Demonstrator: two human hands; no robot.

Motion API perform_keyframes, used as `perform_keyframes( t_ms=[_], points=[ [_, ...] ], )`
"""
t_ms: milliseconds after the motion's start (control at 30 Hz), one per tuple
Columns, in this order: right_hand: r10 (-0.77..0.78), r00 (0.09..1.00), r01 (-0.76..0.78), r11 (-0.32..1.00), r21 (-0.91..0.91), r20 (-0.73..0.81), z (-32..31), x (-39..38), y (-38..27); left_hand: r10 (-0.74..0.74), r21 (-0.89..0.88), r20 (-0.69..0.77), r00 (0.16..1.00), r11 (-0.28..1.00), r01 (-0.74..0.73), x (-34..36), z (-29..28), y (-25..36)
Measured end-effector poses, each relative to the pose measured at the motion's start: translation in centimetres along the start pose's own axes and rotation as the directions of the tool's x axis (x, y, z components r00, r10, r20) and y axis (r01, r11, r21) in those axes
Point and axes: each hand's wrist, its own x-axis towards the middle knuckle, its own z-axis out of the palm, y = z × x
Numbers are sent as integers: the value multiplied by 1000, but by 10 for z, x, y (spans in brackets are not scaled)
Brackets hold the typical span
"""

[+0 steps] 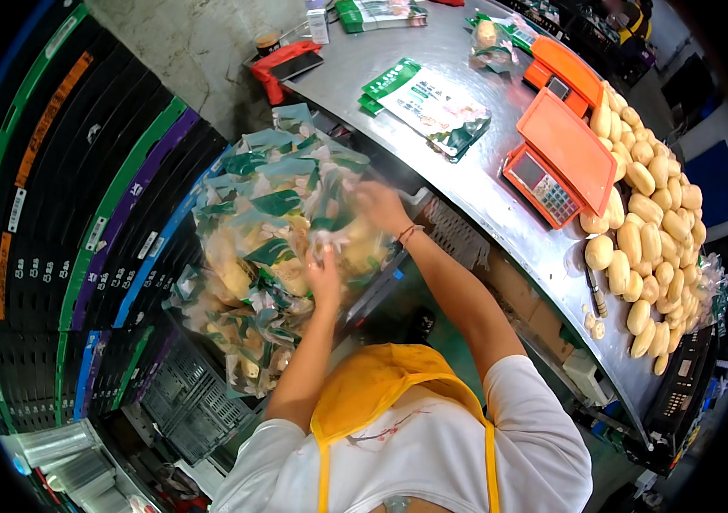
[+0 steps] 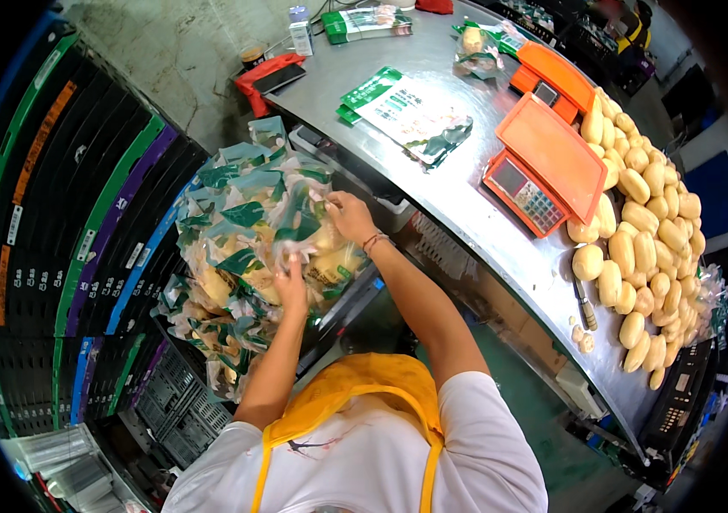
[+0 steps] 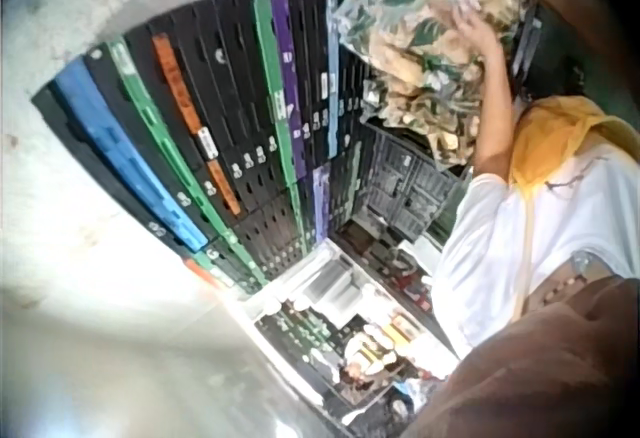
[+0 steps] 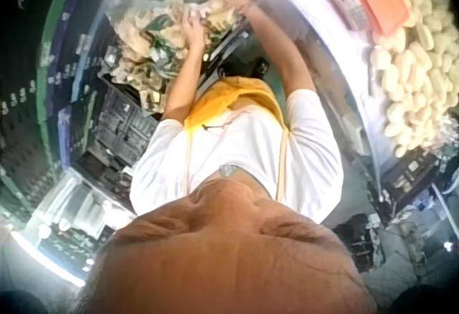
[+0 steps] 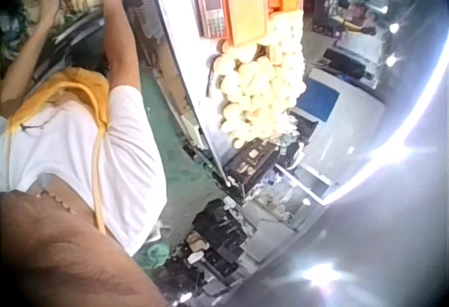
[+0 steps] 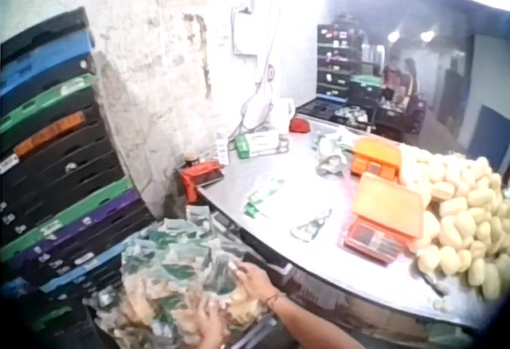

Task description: The person moves a hand truck with crates of produce, then stands at a metal table to pack peeled root vegetables into plastic bags. They place the vegetables on a digital scale, transfer them into bags, and seal them before placing the finished packages into a larger container.

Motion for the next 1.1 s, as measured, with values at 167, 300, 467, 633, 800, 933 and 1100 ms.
perform_keyframes(
  t_ms=[167, 300, 467, 633, 800, 933, 1100],
  points=[
    [69, 981, -96, 985, 142, 182, -16, -5, -2, 53, 142, 7, 999, 988, -53, -35, -17, -43],
    [6, 935, -121, 945, 303, 355, -5, -12, 12, -159, 10, 102, 982, 987, 159, -38, -8, -41],
    [45, 931, -113, 979, 170, 361, -11, -7, 2, -30, 136, 122, 992, 991, 14, -21, 2, -46],
    [132, 991, -135, 979, 154, 27, 5, -6, 17, 60, 383, 147, 987, 917, -112, -4, 5, -35],
    [146, 973, -143, 989, 27, -178, 19, -10, -2, 51, 159, 6, 999, 986, -52, -30, 9, -64],
    [258, 957, -252, 966, 61, -135, 13, -13, -19, -323, 74, 22, 946, 944, 321, -25, -5, -82],
    [224, 943, -180, 965, 190, -246, -10, -31, -19, -301, 278, 23, 953, 918, 283, -27, -15, -80]
  ],
)
